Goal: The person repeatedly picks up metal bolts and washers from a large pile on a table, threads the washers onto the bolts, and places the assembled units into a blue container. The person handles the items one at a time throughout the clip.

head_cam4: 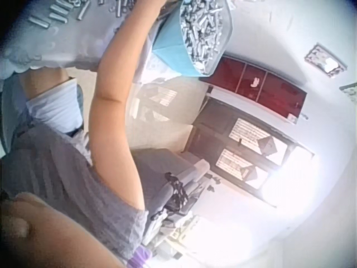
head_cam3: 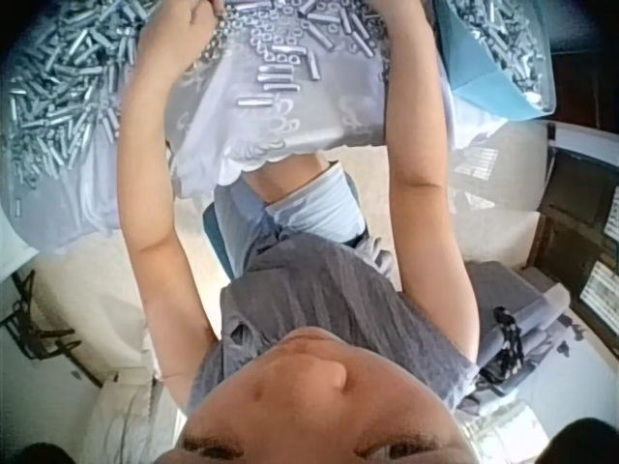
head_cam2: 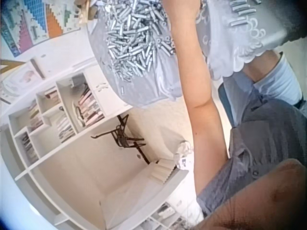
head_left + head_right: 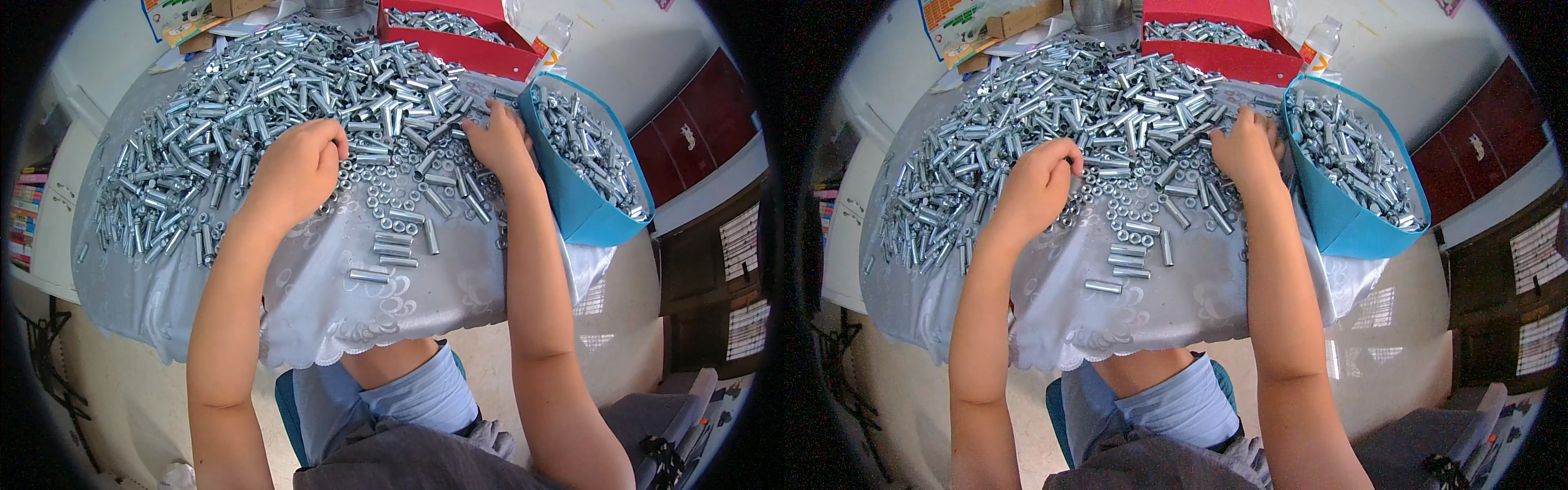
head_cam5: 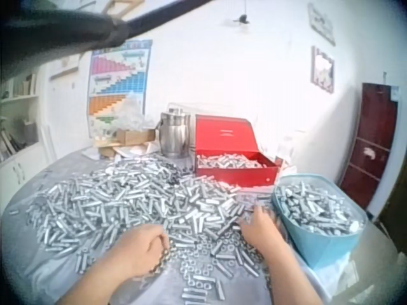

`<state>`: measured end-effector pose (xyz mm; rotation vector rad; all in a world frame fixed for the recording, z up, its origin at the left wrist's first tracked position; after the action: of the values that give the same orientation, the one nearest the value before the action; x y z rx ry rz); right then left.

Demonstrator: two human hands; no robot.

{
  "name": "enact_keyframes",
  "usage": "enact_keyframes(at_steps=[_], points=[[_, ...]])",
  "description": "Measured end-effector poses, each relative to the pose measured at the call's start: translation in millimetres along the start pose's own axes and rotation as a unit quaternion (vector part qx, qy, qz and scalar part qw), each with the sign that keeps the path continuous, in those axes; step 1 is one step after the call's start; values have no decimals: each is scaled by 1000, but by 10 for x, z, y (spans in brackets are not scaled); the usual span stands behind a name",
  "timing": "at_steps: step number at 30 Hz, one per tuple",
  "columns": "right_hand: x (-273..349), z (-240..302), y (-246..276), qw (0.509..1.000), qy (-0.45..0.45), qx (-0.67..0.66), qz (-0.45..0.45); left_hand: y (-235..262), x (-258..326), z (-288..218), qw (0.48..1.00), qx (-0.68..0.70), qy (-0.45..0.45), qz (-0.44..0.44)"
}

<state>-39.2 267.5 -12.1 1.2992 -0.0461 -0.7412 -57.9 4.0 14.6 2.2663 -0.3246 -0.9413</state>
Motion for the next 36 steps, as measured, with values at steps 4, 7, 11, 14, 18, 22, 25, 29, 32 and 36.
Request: enact_keyframes(at_steps=[4, 7, 11, 14, 18, 22, 25, 29, 32, 36], points=[[-148, -176, -156, 999, -21, -41, 21, 72, -25, -56, 998, 35, -13, -47], [-229, -238, -228, 998, 9, -44, 33, 85, -28, -75, 996, 41, -41, -70], [-241, -208, -209, 999, -9, -20, 49, 78, -23, -76, 998, 20, -21, -60], [-196, -183, -157, 1000, -19, 2, 3, 51, -25, -79, 999, 14, -19, -41], [-188, -177, -134, 999, -35, -4, 21, -64, 0, 26, 993, 82, 81, 19], [-178, -169, -100, 998, 7, -31, -55, -189, 7, 98, 961, 230, 140, 55], [-146, 36, 73, 972, 103, -174, -123, -222, -1, 88, 937, 318, 141, 36], [60, 389, 181, 879, 59, -472, 17, -191, -16, 27, 910, 373, 181, 33], [246, 614, 147, 789, 35, -595, 151, -186, -24, 68, 886, 422, 192, 21], [488, 823, 206, 729, 48, -626, 272, -126, -33, 78, 861, 455, 227, -16]])
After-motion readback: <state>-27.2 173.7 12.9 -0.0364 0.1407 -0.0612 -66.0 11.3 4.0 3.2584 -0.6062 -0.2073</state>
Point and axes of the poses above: each hand's wrist, its own x-axis away from the middle knuckle, its own y-axis out of the back of the hand, z = x × y, the point moved 5 cm from there along -x, towards the middle knuckle, and after that the axes turned 5 degrees about -z, right-handed, at the moved point
